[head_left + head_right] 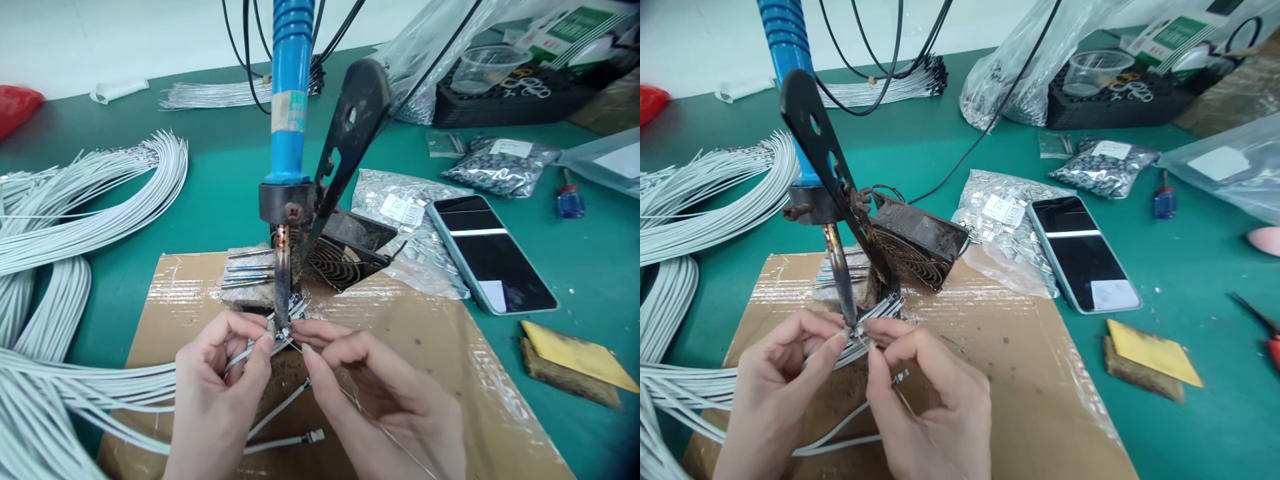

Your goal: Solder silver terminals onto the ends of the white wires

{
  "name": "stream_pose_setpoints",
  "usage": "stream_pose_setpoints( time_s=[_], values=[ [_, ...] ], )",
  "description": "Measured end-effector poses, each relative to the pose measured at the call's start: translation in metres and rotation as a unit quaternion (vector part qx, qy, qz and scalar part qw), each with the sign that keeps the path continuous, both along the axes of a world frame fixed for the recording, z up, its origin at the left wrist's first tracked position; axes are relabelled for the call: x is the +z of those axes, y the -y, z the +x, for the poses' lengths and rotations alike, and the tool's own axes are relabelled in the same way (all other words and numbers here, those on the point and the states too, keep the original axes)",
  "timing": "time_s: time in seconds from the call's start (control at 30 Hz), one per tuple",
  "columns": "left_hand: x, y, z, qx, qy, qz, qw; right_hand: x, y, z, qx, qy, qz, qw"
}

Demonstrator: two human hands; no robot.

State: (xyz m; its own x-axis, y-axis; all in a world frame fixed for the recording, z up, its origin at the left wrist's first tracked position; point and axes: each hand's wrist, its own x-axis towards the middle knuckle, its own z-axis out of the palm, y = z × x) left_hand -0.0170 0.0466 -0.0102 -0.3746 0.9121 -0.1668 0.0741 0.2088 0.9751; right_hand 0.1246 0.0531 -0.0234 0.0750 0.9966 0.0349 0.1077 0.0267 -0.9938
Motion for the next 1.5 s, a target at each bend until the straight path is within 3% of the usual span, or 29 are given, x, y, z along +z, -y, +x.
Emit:
stream_pose_setpoints(
  time_s=[0.2, 0.37, 0.6, 0.87, 1.03, 1.13, 1.37, 1.5],
  values=[
    [-0.002, 0.000, -0.003, -0.025, -0.007, -0.003, 1.000, -0.002, 0.001, 0.002, 0.006, -0.009, 0.008, 1.000],
    [0.003, 0.000, 0.006, 0.041, 0.003, 0.005, 0.999, -0.002, 0.002, 0.002, 0.004, -0.021, 0.002, 1.000],
    [-0.006, -0.001, -0.006, -0.047, -0.017, 0.009, 0.999, -0.003, 0.000, 0.000, 0.004, -0.018, 0.008, 1.000],
    [-0.002, -0.001, -0.005, -0.031, -0.013, 0.009, 0.999, -0.001, 0.002, 0.000, -0.001, -0.012, -0.001, 1.000],
    [0.006, -0.002, 0.008, 0.043, 0.003, -0.009, 0.999, -0.001, 0.002, 0.001, 0.001, -0.015, -0.007, 1.000],
    [0.009, -0.003, 0.013, 0.053, 0.012, -0.012, 0.998, -0.002, 0.003, 0.001, 0.003, -0.009, -0.006, 1.000],
    [0.006, -0.003, 0.010, 0.040, 0.003, -0.003, 0.999, -0.002, 0.004, -0.001, -0.012, -0.005, 0.004, 1.000],
    [0.002, 0.000, 0.000, -0.020, -0.023, 0.011, 0.999, -0.002, 0.004, -0.002, -0.017, -0.011, 0.007, 1.000]
  ],
)
